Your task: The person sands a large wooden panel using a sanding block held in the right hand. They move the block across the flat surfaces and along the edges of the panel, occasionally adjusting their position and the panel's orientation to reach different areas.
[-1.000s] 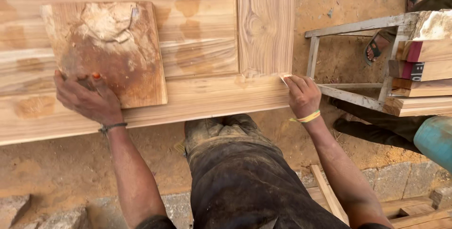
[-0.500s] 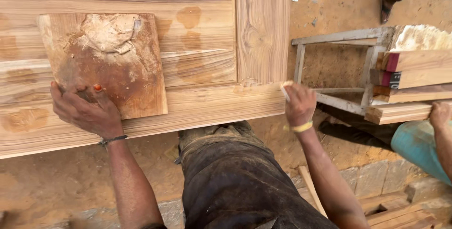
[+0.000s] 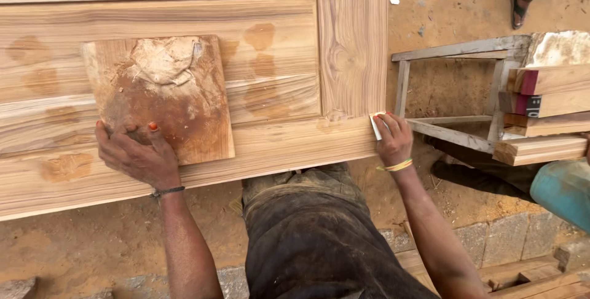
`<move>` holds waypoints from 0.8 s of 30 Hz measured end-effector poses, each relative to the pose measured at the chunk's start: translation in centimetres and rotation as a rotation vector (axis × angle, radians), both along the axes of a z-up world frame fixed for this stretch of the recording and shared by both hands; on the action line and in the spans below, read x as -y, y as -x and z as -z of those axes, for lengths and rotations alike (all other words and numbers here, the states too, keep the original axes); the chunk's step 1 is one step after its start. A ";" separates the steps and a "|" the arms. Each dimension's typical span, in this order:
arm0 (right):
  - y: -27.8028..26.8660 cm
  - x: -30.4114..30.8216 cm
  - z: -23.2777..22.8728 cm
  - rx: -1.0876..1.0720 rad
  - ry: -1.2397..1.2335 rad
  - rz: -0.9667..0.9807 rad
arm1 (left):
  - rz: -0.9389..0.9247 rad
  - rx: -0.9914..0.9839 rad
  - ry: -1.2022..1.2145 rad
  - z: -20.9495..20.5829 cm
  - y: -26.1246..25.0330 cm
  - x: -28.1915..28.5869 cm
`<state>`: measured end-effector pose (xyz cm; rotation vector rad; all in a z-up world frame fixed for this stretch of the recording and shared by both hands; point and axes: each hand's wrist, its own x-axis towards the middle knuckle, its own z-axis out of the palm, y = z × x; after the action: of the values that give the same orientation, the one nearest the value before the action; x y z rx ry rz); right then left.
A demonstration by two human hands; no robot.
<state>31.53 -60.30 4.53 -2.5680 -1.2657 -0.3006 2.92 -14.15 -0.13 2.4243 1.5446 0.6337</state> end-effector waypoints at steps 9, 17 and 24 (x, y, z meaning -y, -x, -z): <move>-0.1 5.0 -1.9 -0.109 0.113 -0.052 | -0.045 0.037 -0.064 0.1 -0.1 0.6; -7.0 -3.2 -5.3 -0.168 -0.120 -0.389 | -0.338 0.468 -0.256 4.6 1.2 10.0; -5.5 -8.8 -2.6 -0.273 0.103 -0.703 | -0.482 0.283 0.081 9.0 6.8 39.2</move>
<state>37.01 -51.50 7.09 -1.9656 -1.9759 0.2518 -3.87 -53.37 -9.18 1.8078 1.9860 0.9279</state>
